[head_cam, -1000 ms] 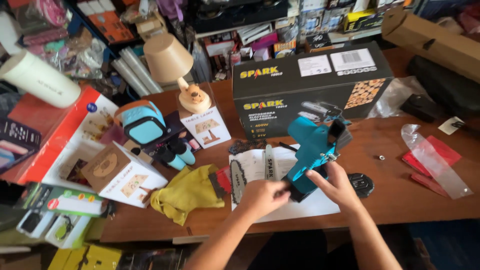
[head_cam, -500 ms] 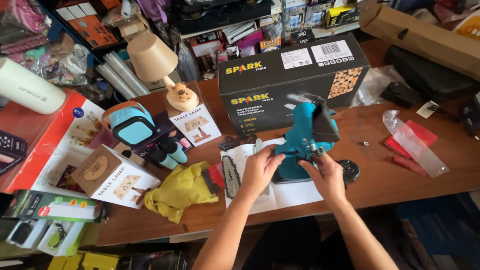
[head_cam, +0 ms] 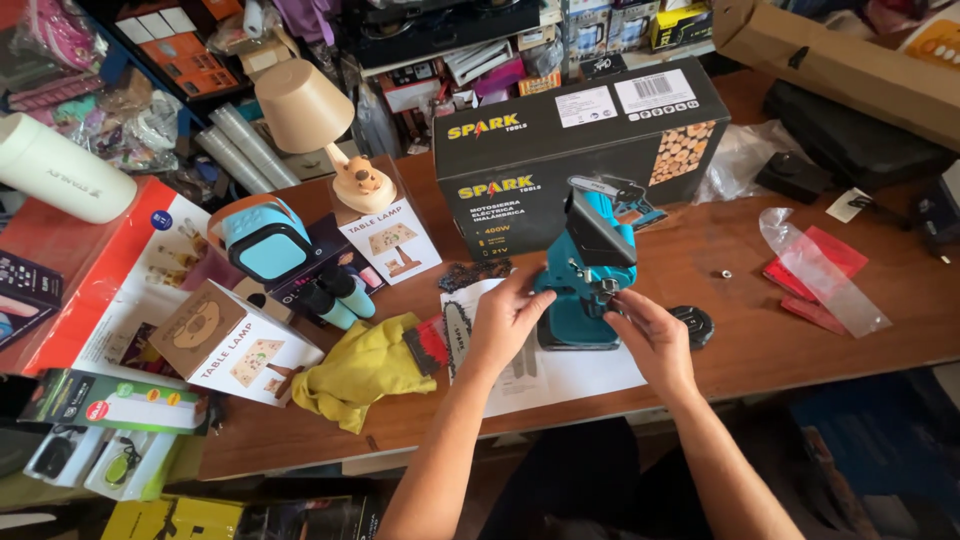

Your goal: Assembling a mini electric chainsaw by attaching the guide bar and chain and tightening the cover nut with a socket wrench

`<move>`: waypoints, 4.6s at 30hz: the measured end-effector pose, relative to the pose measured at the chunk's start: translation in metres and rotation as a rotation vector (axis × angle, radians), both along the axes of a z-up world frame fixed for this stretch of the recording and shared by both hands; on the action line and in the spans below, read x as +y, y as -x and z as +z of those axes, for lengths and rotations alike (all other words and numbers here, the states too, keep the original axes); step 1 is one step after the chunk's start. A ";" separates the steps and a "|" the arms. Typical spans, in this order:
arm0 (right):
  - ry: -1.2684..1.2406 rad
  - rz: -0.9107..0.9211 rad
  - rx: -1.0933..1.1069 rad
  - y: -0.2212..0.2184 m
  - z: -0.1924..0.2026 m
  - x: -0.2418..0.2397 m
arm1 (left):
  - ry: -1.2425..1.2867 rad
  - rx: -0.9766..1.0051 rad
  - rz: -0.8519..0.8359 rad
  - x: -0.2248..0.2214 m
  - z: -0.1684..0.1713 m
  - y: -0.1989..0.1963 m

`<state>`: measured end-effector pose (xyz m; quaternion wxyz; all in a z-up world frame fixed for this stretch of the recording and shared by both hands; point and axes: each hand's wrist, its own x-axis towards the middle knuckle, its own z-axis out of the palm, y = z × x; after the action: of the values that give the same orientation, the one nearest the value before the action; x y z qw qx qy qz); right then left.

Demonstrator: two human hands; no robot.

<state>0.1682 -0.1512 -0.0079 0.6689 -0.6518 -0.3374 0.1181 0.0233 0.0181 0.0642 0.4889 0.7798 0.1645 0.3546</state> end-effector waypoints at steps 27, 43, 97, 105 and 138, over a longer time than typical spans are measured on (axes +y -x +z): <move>-0.147 -0.200 -0.627 0.001 0.097 -0.018 | -0.290 -0.052 0.181 -0.008 0.005 0.010; -0.340 -0.022 -0.141 -0.009 0.030 0.025 | -0.128 -0.174 0.095 0.021 -0.036 -0.009; 0.277 0.238 -1.020 0.107 -0.041 0.056 | -0.439 0.301 0.255 0.048 -0.111 0.124; 0.218 0.292 -0.917 0.108 -0.034 0.050 | -0.456 0.259 0.236 0.045 -0.107 0.118; 0.480 -0.268 -0.776 -0.054 -0.063 -0.071 | -0.590 0.467 0.094 -0.015 -0.111 0.066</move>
<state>0.2220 -0.2220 -0.0713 0.3334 -0.8216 -0.4383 -0.1470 -0.0425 0.0034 -0.0471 0.1758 0.9385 0.1982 0.2214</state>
